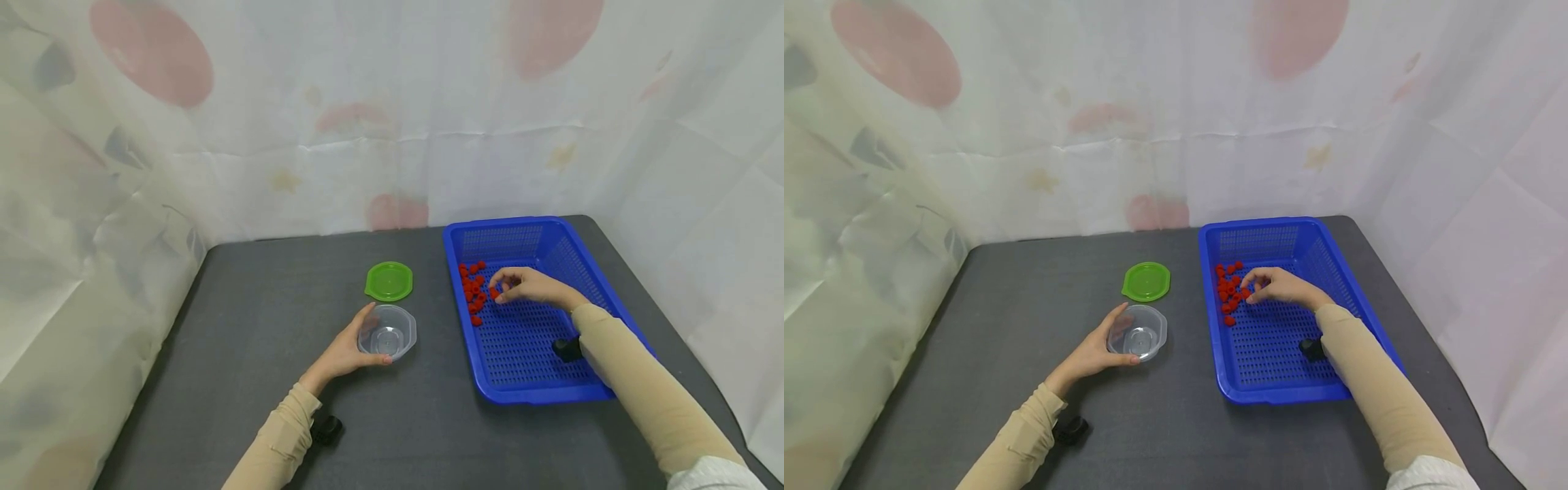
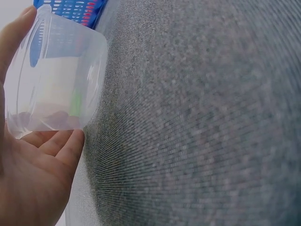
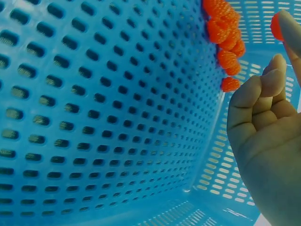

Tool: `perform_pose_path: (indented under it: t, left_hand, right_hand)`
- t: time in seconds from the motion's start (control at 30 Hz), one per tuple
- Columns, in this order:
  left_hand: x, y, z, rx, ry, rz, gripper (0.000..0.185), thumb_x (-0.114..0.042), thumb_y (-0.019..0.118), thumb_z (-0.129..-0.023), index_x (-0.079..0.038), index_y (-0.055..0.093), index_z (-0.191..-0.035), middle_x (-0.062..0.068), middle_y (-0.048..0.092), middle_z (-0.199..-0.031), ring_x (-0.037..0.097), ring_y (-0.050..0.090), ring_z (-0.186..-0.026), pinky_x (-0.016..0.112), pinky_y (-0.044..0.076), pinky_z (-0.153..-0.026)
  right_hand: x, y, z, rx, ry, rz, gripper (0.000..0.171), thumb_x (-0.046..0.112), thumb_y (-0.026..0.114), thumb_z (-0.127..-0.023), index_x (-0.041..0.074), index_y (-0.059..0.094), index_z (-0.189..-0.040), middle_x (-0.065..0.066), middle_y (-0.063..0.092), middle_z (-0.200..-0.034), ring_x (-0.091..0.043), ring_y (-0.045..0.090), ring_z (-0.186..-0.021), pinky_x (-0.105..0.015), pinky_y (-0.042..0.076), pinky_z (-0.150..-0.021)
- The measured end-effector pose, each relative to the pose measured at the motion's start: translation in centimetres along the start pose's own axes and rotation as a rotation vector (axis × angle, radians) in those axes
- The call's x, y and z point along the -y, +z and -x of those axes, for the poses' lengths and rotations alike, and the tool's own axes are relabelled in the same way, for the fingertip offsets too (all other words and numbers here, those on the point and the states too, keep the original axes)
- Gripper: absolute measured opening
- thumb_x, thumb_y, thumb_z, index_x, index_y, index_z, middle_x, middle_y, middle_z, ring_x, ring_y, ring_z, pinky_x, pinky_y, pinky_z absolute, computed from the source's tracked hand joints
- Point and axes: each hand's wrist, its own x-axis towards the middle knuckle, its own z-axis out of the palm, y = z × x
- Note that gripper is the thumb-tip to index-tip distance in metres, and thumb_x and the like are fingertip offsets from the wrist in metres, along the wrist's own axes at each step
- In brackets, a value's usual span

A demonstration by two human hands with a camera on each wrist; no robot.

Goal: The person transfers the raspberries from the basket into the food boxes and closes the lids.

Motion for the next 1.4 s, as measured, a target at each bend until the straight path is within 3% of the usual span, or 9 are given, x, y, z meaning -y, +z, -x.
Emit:
perform_pose_path:
  t: [0.17, 0.3, 0.43, 0.67, 0.97, 1.07, 1.27, 1.4]
  left_hand:
    - [-3.0, -0.6, 0.9, 0.027, -0.004, 0.047, 0.106, -0.018, 0.083, -0.069, -0.005, 0.014, -0.149, 0.026, 0.039, -0.142, 0.039, 0.038, -0.133, 0.057, 0.025, -0.109]
    - [-3.1, -0.6, 1.0, 0.035, -0.007, 0.060, 0.107, -0.017, 0.082, -0.070, -0.008, 0.012, -0.150, 0.027, 0.039, -0.142, 0.039, 0.037, -0.134, 0.056, 0.025, -0.109]
    - [-2.7, -0.5, 0.7, 0.042, -0.011, 0.059, 0.104, -0.017, 0.082, -0.070, -0.008, 0.014, -0.149, 0.026, 0.038, -0.142, 0.039, 0.037, -0.134, 0.056, 0.026, -0.109]
    - [0.3, 0.3, -0.3, 0.015, -0.017, 0.036, 0.105, -0.022, 0.084, -0.067, -0.020, 0.017, -0.149, 0.019, 0.041, -0.143, 0.033, 0.038, -0.135, 0.055, 0.027, -0.109]
    - [0.6, 0.3, -0.4, 0.008, -0.026, 0.022, 0.106, -0.028, 0.085, -0.066, -0.024, 0.018, -0.148, 0.015, 0.041, -0.143, 0.029, 0.039, -0.135, 0.052, 0.028, -0.110]
    - [0.0, 0.3, -0.2, 0.011, -0.029, 0.024, 0.106, -0.023, 0.084, -0.067, -0.019, 0.017, -0.149, 0.019, 0.040, -0.143, 0.033, 0.038, -0.135, 0.054, 0.027, -0.109]
    - [-3.0, -0.5, 0.7, 0.054, -0.050, 0.041, 0.104, -0.020, 0.082, -0.071, -0.009, 0.014, -0.149, 0.025, 0.036, -0.144, 0.039, 0.034, -0.135, 0.057, 0.026, -0.108]
    - [-3.6, -0.7, 0.9, 0.068, -0.058, 0.040, 0.104, -0.021, 0.081, -0.071, -0.008, 0.013, -0.149, 0.025, 0.036, -0.144, 0.039, 0.034, -0.135, 0.057, 0.027, -0.108]
  right_hand:
    - [1.1, -0.1, 0.1, -0.015, -0.018, -0.018, 0.039, 0.022, 0.068, -0.085, 0.005, 0.057, -0.119, -0.003, 0.050, -0.079, -0.030, 0.057, -0.087, -0.040, 0.043, -0.082]
    - [2.1, 0.0, 0.2, -0.028, -0.053, -0.034, 0.040, 0.022, 0.066, -0.086, 0.002, 0.056, -0.119, -0.007, 0.052, -0.080, -0.030, 0.051, -0.082, -0.043, 0.043, -0.084]
    - [3.3, 0.3, 0.2, -0.044, -0.096, -0.042, 0.037, 0.023, 0.066, -0.086, 0.005, 0.057, -0.117, -0.007, 0.052, -0.083, -0.024, 0.051, -0.082, -0.041, 0.042, -0.082]
    - [5.7, 1.2, -0.5, -0.036, -0.216, -0.110, 0.031, 0.018, 0.068, -0.084, 0.009, 0.059, -0.113, 0.000, 0.044, -0.081, -0.015, 0.046, -0.076, -0.033, 0.042, -0.074]
    - [9.0, 3.0, -2.1, 0.053, -0.278, -0.155, 0.035, 0.016, 0.069, -0.084, 0.005, 0.058, -0.115, 0.000, 0.042, -0.079, -0.011, 0.038, -0.062, -0.026, 0.038, -0.060]
    - [9.8, 3.6, -2.7, 0.089, -0.269, -0.159, 0.037, 0.015, 0.069, -0.083, 0.004, 0.057, -0.117, 0.000, 0.041, -0.078, -0.011, 0.036, -0.062, -0.026, 0.035, -0.060]
    - [11.2, 4.8, -4.0, 0.187, -0.268, -0.152, 0.037, 0.012, 0.068, -0.084, 0.003, 0.056, -0.117, 0.000, 0.041, -0.076, -0.012, 0.037, -0.064, -0.029, 0.038, -0.066]
    - [12.2, 5.5, -5.0, 0.241, -0.287, -0.117, 0.033, 0.013, 0.069, -0.083, 0.007, 0.059, -0.113, 0.000, 0.040, -0.073, -0.013, 0.037, -0.063, -0.028, 0.038, -0.065]
